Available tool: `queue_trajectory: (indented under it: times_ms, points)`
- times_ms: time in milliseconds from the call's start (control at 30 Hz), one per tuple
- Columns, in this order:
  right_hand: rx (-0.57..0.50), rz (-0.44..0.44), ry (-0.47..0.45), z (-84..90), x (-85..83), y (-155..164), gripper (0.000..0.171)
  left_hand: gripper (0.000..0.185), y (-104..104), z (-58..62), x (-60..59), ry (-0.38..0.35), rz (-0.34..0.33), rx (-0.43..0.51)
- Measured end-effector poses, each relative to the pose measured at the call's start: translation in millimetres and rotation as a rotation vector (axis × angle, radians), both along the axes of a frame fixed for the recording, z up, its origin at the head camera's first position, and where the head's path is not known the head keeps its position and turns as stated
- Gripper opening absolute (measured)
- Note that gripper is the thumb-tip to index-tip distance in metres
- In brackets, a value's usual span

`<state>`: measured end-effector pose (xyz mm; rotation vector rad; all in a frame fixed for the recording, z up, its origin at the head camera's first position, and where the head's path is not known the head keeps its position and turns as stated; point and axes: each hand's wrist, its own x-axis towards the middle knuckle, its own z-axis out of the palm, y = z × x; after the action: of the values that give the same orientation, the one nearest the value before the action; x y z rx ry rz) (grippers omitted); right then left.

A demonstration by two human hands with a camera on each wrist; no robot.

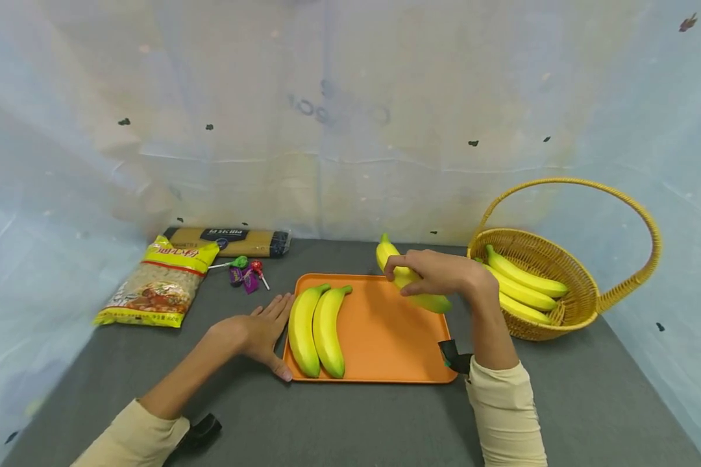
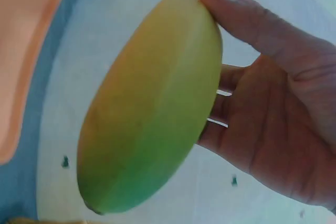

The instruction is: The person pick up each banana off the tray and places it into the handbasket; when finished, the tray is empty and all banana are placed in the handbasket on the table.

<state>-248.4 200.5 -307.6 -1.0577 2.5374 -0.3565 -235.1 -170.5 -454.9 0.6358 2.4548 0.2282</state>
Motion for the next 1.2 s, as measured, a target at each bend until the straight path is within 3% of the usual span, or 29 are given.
queue_trajectory:
  times_ms: [267, 467, 667, 933, 1100, 1200]
  points:
    - [-0.112, -0.150, 0.131, 14.6, 13.0, 46.2, 0.058, 0.163, 6.8, 31.4, 14.3, -0.038, -0.009, 0.021]
    - [-0.140, -0.336, 0.146, 21.9, 18.5, 79.6, 0.084, 0.160, 9.1, 40.8, 18.3, -0.043, -0.005, 0.012]
    - [-0.115, -0.440, 0.165, 20.9, 23.0, 115.6, 0.083, 0.155, 12.5, 39.6, 17.2, -0.024, 0.002, -0.013]
    - [-0.091, -0.530, 0.160, 11.0, 25.8, 156.1, 0.076, 0.164, 5.5, 25.7, 11.9, -0.029, 0.000, 0.021]
    - [-0.039, -0.598, 0.150, 5.4, 27.3, 180.5, 0.073, 0.161, 8.5, 31.0, 13.6, -0.032, 0.006, 0.004]
    - [-0.024, -0.646, 0.165, -0.7, 25.4, 192.8, 0.074, 0.161, 8.1, 27.2, 11.6, -0.029, 0.002, -0.003]
